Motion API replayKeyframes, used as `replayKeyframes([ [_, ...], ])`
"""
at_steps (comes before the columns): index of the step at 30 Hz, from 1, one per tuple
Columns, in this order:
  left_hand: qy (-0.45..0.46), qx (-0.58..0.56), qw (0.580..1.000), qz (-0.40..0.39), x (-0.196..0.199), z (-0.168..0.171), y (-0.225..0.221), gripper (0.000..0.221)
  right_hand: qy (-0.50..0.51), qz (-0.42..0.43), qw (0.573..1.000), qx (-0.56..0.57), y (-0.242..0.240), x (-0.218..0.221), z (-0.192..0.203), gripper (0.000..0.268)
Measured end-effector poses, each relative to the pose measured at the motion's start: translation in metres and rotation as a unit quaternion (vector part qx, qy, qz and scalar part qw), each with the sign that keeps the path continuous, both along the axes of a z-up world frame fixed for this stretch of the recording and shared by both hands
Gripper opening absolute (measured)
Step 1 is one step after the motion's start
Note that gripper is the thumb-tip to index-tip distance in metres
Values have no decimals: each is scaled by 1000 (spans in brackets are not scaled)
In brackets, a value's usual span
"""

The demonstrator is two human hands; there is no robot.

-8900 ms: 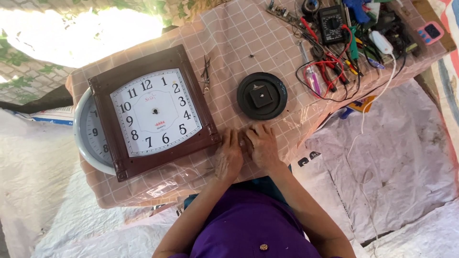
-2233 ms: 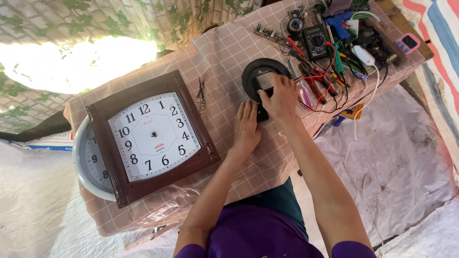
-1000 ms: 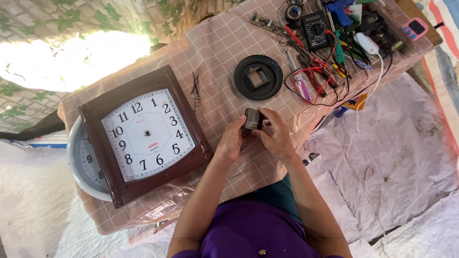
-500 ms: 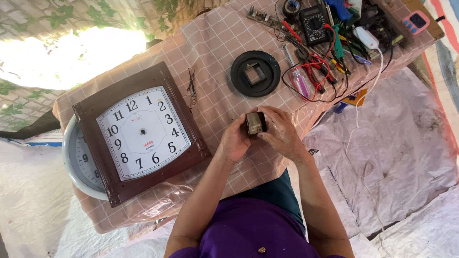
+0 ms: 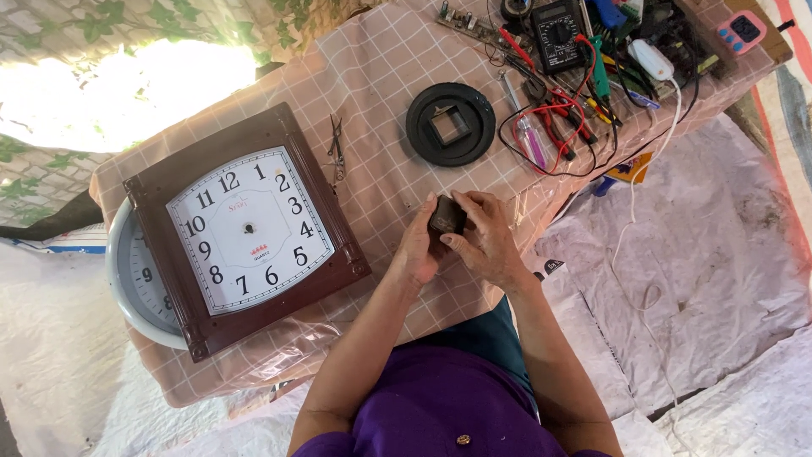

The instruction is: Inspecting and fine-tuning clock movements and clock faces on a repair bench.

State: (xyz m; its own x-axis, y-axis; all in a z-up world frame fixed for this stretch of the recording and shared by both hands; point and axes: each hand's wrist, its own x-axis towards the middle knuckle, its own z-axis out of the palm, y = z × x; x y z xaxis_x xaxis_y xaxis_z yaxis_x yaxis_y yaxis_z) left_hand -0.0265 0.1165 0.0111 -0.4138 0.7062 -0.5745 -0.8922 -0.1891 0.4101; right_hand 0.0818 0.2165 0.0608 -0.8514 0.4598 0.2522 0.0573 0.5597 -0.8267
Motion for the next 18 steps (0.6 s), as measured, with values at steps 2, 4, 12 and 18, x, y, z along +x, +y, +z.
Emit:
replayKeyframes([
  [2, 9, -9, 1000, -8, -2, 6, -4, 66, 0, -3, 1000, 3, -4, -3, 0, 71],
  [4, 19, -18, 1000, -16, -2, 15, -6, 68, -1, -6, 1000, 6, -7, -5, 0, 71],
  [12, 19, 55, 998, -40, -8, -19, -1, 59, 40, -12, 998, 36, -8, -6, -3, 69],
  [18, 33, 198, 980, -15, 1, 31, -15, 48, 62, -14, 997, 34, 4, 2, -14, 89],
])
